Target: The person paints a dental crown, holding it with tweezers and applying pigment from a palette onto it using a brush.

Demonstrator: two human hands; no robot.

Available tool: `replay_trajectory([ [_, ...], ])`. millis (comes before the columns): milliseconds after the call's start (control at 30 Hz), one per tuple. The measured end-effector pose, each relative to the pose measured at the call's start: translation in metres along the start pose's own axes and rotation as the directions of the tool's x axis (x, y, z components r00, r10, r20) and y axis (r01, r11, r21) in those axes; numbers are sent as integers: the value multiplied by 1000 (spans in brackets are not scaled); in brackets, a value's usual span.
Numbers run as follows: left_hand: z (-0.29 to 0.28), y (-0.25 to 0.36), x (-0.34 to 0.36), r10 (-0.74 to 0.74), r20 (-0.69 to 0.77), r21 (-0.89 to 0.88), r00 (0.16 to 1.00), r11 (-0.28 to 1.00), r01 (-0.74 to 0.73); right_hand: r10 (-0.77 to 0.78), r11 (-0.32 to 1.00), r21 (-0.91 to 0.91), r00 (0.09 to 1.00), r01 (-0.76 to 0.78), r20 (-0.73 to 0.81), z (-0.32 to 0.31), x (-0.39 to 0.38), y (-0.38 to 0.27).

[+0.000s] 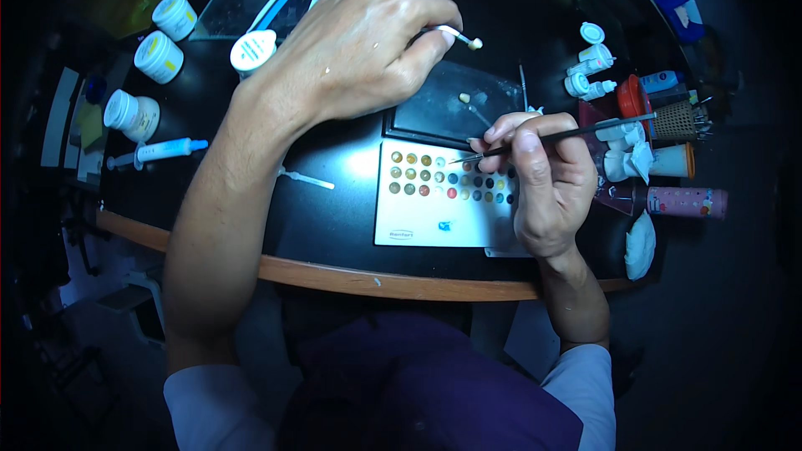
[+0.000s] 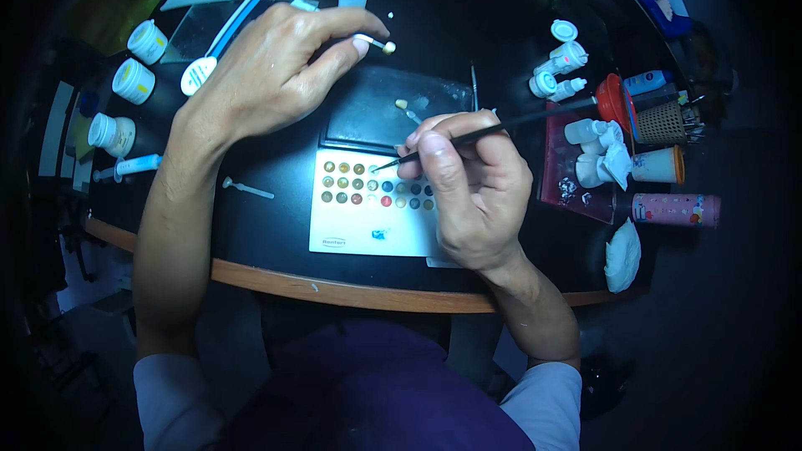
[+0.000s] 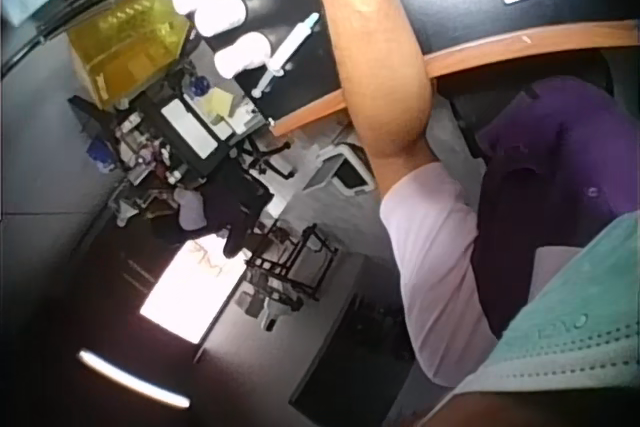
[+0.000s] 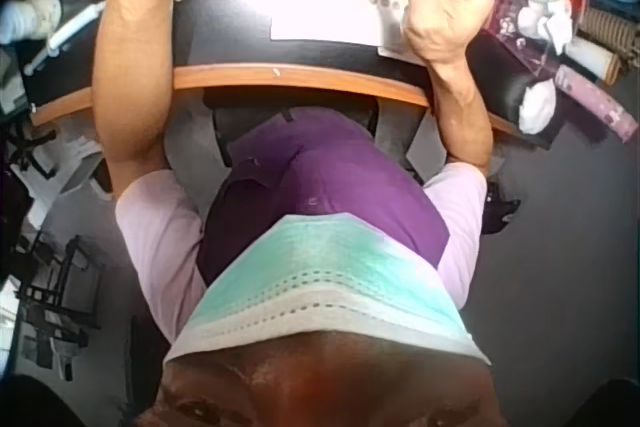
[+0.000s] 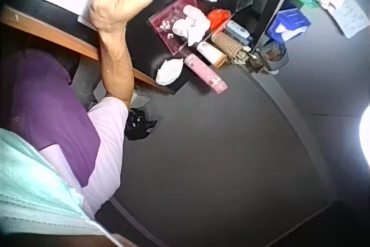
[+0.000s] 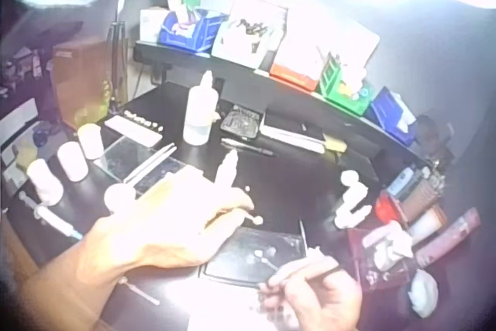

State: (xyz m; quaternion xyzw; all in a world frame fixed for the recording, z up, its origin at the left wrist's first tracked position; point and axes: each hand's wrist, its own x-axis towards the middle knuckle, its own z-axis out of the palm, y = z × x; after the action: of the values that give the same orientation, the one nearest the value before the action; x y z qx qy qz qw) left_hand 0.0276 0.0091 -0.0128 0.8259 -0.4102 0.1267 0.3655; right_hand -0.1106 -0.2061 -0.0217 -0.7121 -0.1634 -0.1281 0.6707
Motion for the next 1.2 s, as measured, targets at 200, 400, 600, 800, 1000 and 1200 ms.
replay_trajectory([
  [200,-4,16,0,2,185,-137,983,990,23,-102,989,92,987,113,-125,-19,4,-13],
  [400,4,27,1,126,169,-214,978,973,-88,-339,941,-5,941,339,-22,-29,7,-5],
  [600,6,38,1,180,218,-235,959,964,-127,-387,919,-107,921,380,-52,-23,8,-6],
  [800,14,38,0,225,213,-249,951,953,-170,-420,905,-106,906,413,-57,-25,1,-2],
  [1000,14,37,-2,256,188,-262,948,944,-203,-463,871,-182,886,456,7,-22,3,-7],
  [1200,14,39,0,272,178,-284,946,934,-215,-489,827,-294,871,480,47,-23,3,-12],
])
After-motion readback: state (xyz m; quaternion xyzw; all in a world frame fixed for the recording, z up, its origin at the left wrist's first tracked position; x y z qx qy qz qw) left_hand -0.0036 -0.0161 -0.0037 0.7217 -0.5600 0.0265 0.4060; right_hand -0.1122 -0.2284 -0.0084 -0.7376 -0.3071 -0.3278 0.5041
